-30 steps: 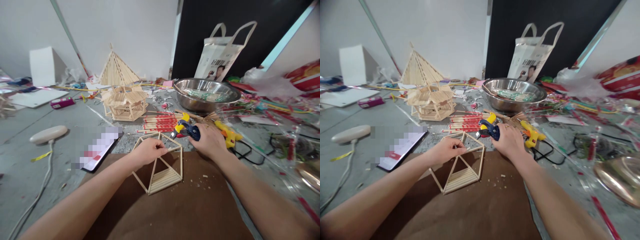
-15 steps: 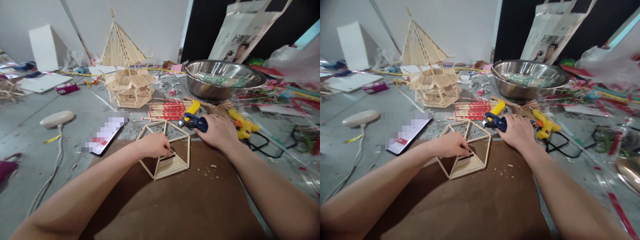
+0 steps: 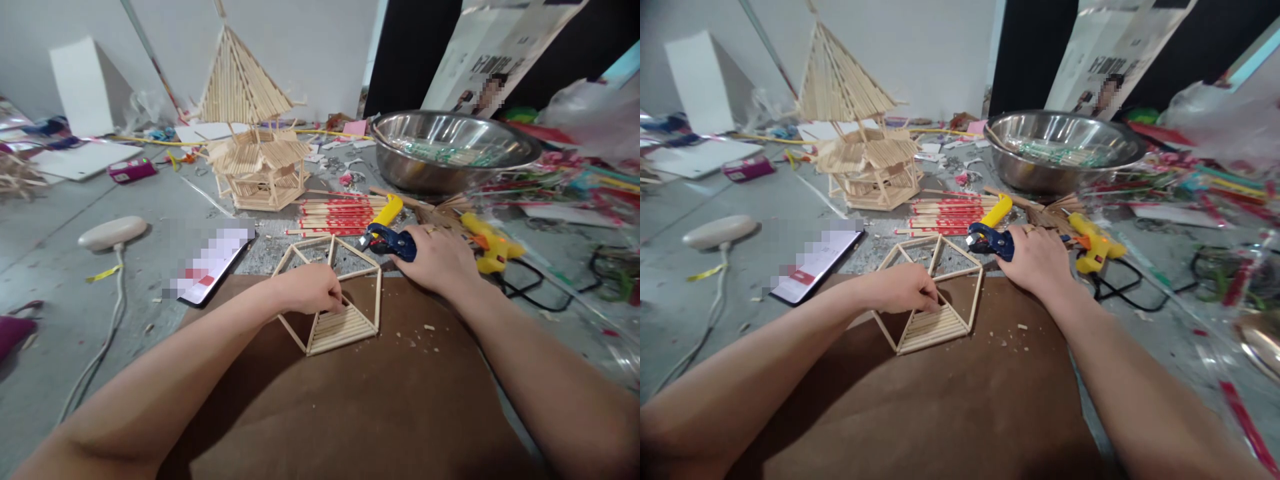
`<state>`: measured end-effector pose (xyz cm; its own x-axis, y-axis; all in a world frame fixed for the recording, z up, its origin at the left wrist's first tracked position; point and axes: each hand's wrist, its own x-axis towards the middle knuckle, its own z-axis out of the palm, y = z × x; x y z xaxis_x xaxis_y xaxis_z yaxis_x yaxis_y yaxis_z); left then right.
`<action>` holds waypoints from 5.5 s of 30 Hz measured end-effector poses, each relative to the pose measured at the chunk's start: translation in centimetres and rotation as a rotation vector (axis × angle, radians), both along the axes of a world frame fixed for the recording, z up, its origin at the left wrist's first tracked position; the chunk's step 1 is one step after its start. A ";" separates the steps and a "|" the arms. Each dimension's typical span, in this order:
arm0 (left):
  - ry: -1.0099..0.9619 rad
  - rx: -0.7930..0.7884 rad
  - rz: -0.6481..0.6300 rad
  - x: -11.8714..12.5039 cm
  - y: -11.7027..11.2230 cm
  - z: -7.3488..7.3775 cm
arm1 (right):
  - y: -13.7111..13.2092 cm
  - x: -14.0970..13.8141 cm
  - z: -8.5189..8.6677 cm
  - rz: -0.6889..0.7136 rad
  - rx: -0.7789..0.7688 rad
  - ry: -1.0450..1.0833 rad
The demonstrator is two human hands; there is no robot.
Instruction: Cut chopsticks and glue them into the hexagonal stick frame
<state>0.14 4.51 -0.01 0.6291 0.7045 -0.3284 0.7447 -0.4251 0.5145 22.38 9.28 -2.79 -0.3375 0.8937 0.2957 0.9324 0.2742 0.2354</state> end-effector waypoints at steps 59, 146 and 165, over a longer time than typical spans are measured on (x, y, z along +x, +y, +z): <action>-0.447 0.702 0.303 0.4 -0.7 -0.8 | -3.4 -2.1 2.3 0.291 -0.064 0.227; -0.378 0.073 0.329 -0.1 0.5 0.7 | -1.2 -0.5 1.6 -0.076 0.036 0.191; 0.060 -0.029 0.036 -0.2 0.2 0.5 | 0.3 1.0 -0.8 -0.075 -0.053 0.053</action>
